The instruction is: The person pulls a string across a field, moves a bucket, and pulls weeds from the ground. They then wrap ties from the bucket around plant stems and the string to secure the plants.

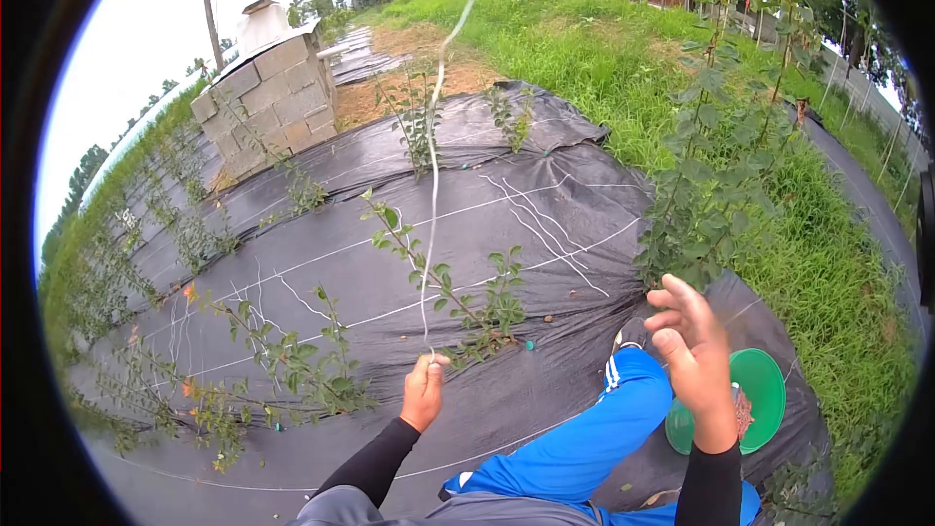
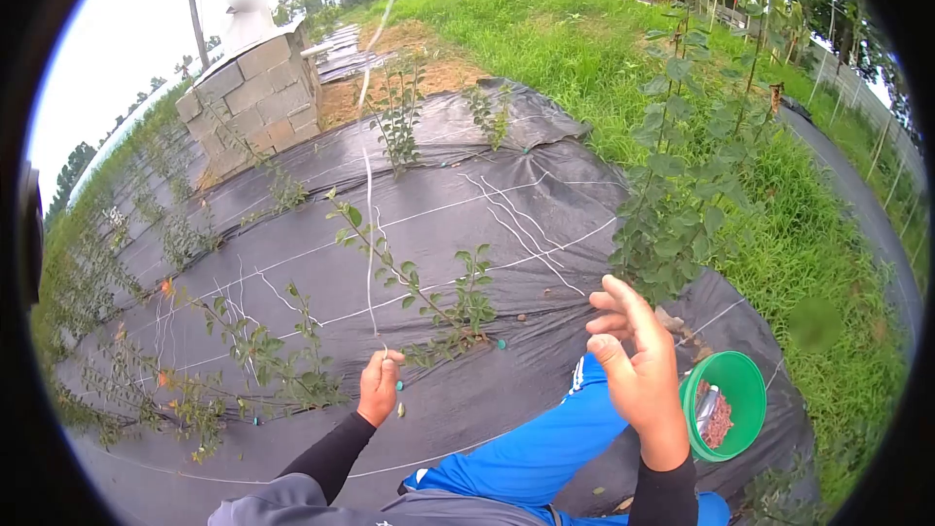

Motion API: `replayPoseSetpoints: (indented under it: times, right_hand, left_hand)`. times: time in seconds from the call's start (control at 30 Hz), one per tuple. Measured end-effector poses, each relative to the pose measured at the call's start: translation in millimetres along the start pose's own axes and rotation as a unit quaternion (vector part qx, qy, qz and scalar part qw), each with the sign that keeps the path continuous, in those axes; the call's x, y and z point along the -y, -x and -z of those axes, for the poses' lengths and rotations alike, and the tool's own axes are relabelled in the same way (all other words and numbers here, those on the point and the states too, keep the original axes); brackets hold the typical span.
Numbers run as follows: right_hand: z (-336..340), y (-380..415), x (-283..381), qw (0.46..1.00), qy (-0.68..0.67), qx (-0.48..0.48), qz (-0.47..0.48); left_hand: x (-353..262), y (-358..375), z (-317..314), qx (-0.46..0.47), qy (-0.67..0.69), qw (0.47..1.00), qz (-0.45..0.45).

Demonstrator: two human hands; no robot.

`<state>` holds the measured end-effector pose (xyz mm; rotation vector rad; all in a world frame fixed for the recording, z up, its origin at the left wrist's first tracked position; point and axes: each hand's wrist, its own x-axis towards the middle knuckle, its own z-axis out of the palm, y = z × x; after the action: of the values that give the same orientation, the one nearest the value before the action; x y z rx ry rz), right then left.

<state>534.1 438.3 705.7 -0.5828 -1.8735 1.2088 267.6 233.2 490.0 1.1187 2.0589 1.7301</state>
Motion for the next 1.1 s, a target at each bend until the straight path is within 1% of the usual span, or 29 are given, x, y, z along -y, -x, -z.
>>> replayPoseSetpoints:
  times: [0.07, 0.1, 0.13, 0.2, 0.23, 0.27, 0.3, 0.33, 0.37, 0.4, 0.43, 0.5, 0.53, 0.57, 0.6, 0.67, 0.7, 0.73, 0.8, 0.87, 0.93, 0.97, 1.0, 1.03, 1.07, 1.1]
  right_hand:
    - [0, 19, -22, 0.997, 0.057, 0.044, -0.038]
    - [2, 30, -31, 0.993, 0.094, 0.063, -0.040]
    - [5, 42, -37, 0.987, 0.129, 0.081, -0.043]
    - [14, 66, -48, 0.984, 0.147, 0.084, -0.062]
    - [20, 79, -57, 0.981, 0.148, 0.089, -0.088]
    - [26, 92, -66, 0.978, 0.149, 0.088, -0.119]
    - [32, 106, -76, 0.977, 0.156, 0.070, -0.129]
    - [38, 120, -77, 0.976, 0.160, 0.058, -0.139]
    - [41, 137, -81, 0.974, 0.143, 0.031, -0.175]
    - [43, 152, -81, 0.971, 0.149, 0.018, -0.184]
    - [44, 170, -82, 0.970, 0.121, 0.012, -0.213]
    - [45, 201, -83, 0.967, 0.122, 0.038, -0.222]
    - [45, 215, -83, 0.961, 0.121, -0.001, -0.247]
    - [44, 227, -83, 0.967, 0.125, 0.007, -0.222]
    - [42, 238, -81, 0.972, 0.130, 0.021, -0.194]
    - [43, 249, -66, 0.967, 0.119, -0.013, -0.226]
    - [45, 257, -55, 0.965, 0.103, -0.018, -0.240]
    - [47, 265, -46, 0.961, 0.105, -0.036, -0.254]
    - [57, 274, -30, 0.962, 0.083, -0.069, -0.249]
    - [74, 289, -12, 0.961, 0.012, -0.118, -0.248]
    - [94, 303, 4, 0.952, -0.091, -0.217, -0.195]
    - [109, 311, 16, 0.948, -0.083, -0.250, -0.177]
    - [125, 319, 26, 0.943, -0.077, -0.281, -0.159]
    - [139, 329, 32, 0.928, -0.060, -0.341, -0.135]
    - [151, 338, 35, 0.909, -0.045, -0.398, -0.113]
    - [164, 348, 38, 0.875, -0.058, -0.470, -0.095]
  left_hand:
    - [5, -33, 22, -0.082, 0.046, 0.995, 0.017]
    - [-3, -50, 35, -0.103, 0.057, 0.993, 0.033]
    - [7, -69, 49, -0.126, 0.033, 0.991, 0.030]
    - [26, -107, 77, -0.137, 0.056, 0.988, 0.044]
    - [41, -126, 90, -0.148, 0.048, 0.987, 0.049]
    - [27, -138, 98, -0.145, -0.033, 0.984, 0.095]
    - [56, -161, 111, -0.215, -0.140, 0.965, 0.059]
    - [68, -178, 125, -0.271, -0.238, 0.933, 0.010]
    - [52, -182, 122, -0.312, -0.235, 0.920, -0.013]
    - [38, -179, 113, -0.320, -0.216, 0.920, -0.062]
    - [5, -167, 87, -0.309, -0.217, 0.923, -0.080]
    - [-4, -148, 49, -0.248, -0.213, 0.935, -0.140]
    - [-6, -136, 19, -0.200, -0.150, 0.957, -0.144]
    - [-8, -120, -6, -0.156, -0.090, 0.974, -0.140]
    - [-10, -107, -28, -0.124, -0.084, 0.978, -0.144]
    - [-13, -81, -75, -0.036, -0.090, 0.984, -0.149]
    - [-27, -66, -101, -0.012, -0.020, 0.987, -0.158]
    - [-34, -58, -117, 0.010, -0.013, 0.987, -0.157]
    - [-50, -48, -144, 0.081, 0.042, 0.981, -0.173]
    - [-78, -37, -166, 0.109, 0.070, 0.977, -0.170]
    - [-94, -32, -184, 0.158, 0.124, 0.959, -0.199]
    - [-107, -27, -191, 0.157, 0.134, 0.952, -0.226]
    - [-120, -24, -196, 0.160, 0.134, 0.952, -0.225]
    - [-132, -22, -201, 0.208, 0.144, 0.944, -0.214]
    - [-142, -19, -206, 0.256, 0.150, 0.934, -0.201]
    - [-152, -21, -213, 0.259, 0.147, 0.934, -0.199]
